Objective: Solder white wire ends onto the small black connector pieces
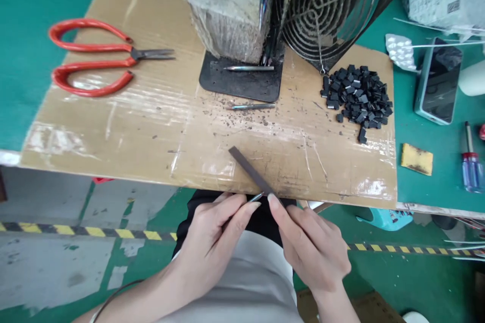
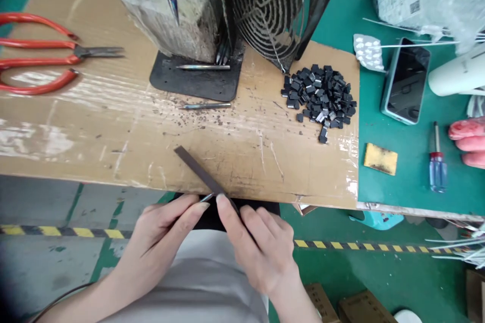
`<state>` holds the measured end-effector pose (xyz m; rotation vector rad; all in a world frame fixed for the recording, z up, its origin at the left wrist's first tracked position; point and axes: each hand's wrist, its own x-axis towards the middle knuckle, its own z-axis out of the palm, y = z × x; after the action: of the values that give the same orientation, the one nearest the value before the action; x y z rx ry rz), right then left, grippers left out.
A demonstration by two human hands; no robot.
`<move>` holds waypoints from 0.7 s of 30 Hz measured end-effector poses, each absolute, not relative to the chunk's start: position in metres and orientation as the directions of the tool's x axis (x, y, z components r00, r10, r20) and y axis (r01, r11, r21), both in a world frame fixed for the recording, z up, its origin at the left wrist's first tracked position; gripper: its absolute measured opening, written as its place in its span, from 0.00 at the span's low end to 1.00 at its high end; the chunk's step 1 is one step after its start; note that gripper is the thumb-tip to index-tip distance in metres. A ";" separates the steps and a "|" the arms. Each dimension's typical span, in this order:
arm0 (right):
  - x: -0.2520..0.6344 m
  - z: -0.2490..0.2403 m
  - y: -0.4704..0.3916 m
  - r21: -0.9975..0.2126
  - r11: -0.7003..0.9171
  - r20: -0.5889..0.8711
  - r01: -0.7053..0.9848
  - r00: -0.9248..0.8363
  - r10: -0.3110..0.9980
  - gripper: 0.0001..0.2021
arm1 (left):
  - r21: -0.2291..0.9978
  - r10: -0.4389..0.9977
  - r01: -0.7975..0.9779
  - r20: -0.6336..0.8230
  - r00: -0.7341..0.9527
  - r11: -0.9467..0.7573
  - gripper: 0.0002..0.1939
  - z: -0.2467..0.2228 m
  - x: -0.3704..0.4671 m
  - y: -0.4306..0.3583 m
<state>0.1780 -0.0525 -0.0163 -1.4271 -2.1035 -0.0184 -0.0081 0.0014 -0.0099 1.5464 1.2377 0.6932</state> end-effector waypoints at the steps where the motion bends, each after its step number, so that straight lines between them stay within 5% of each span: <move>1: 0.178 -0.016 -0.055 -0.296 0.407 0.462 0.864 -0.243 0.853 0.15 | 0.931 0.930 0.359 -0.190 0.316 0.068 0.20 -0.009 -0.008 0.002; 21: 0.180 -0.028 -0.051 -0.319 0.444 0.527 0.837 -0.232 0.817 0.15 | 0.898 0.831 0.177 -0.440 0.340 0.403 0.24 -0.008 -0.009 0.003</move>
<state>0.1796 -0.0515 -0.0283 -1.3813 -2.0571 -0.0399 -0.0089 0.0030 -0.0083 1.1022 1.1733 0.5626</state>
